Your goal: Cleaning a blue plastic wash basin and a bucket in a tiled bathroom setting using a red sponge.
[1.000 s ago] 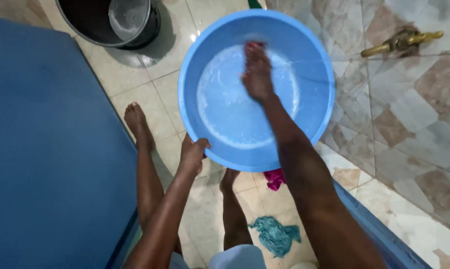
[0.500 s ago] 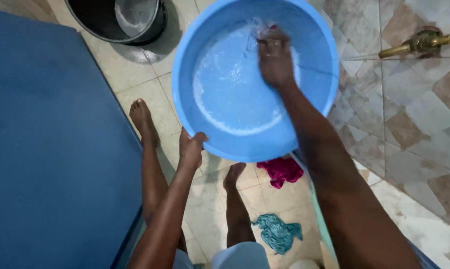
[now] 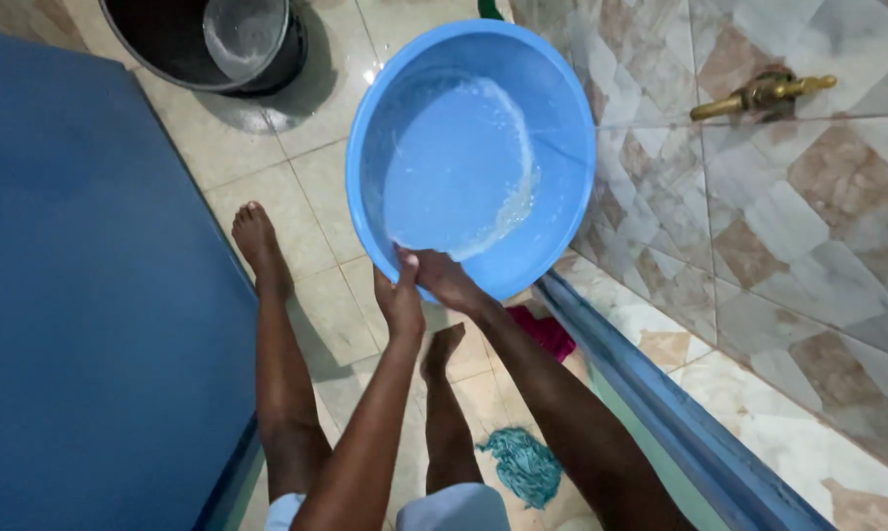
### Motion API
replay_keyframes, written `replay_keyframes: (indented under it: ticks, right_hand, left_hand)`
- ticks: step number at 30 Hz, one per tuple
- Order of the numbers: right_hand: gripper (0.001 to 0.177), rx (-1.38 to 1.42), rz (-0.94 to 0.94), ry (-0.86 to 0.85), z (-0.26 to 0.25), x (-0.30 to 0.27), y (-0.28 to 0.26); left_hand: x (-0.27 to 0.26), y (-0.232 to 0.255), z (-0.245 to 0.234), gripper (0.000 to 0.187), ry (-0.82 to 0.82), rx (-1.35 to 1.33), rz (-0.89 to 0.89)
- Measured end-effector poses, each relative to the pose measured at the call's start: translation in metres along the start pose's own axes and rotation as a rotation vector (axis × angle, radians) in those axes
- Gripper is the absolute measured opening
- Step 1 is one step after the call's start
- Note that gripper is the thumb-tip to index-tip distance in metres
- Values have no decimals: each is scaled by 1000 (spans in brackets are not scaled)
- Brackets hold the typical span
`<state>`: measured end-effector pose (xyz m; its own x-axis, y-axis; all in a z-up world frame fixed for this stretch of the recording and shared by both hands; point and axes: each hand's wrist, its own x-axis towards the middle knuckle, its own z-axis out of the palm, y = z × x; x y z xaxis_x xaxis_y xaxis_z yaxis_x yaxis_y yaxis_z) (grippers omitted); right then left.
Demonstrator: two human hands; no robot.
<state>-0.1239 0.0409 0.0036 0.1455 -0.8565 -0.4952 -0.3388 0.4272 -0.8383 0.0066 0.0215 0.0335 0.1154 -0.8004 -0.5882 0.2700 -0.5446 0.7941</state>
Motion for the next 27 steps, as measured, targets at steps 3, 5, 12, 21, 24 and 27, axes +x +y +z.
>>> replay_keyframes:
  ticks: [3,5,12,21,24,27]
  right_hand:
    - [65,4,-94,-135,-26,-38,-61]
    - [81,-174,-336,-158,-50,-48,-60]
    - [32,-752,-14,9,-78,-63,-55]
    - [45,-565,-139,147,-139,7,-103]
    - [44,-610,-195,232,-160,39,-146]
    - [45,-566,-398,383,-166,53,-159]
  left_hand:
    - [4,11,-16,39,28,11,-50]
    - [31,21,-24,40,33,13,-111]
    - [93,34,-12,56,-162,346,-397]
    - [103,21,-21,41,-346,925,763]
    - [110,26,-22,45,-510,732,425]
    - [122,13,-14,51,-403,647,201]
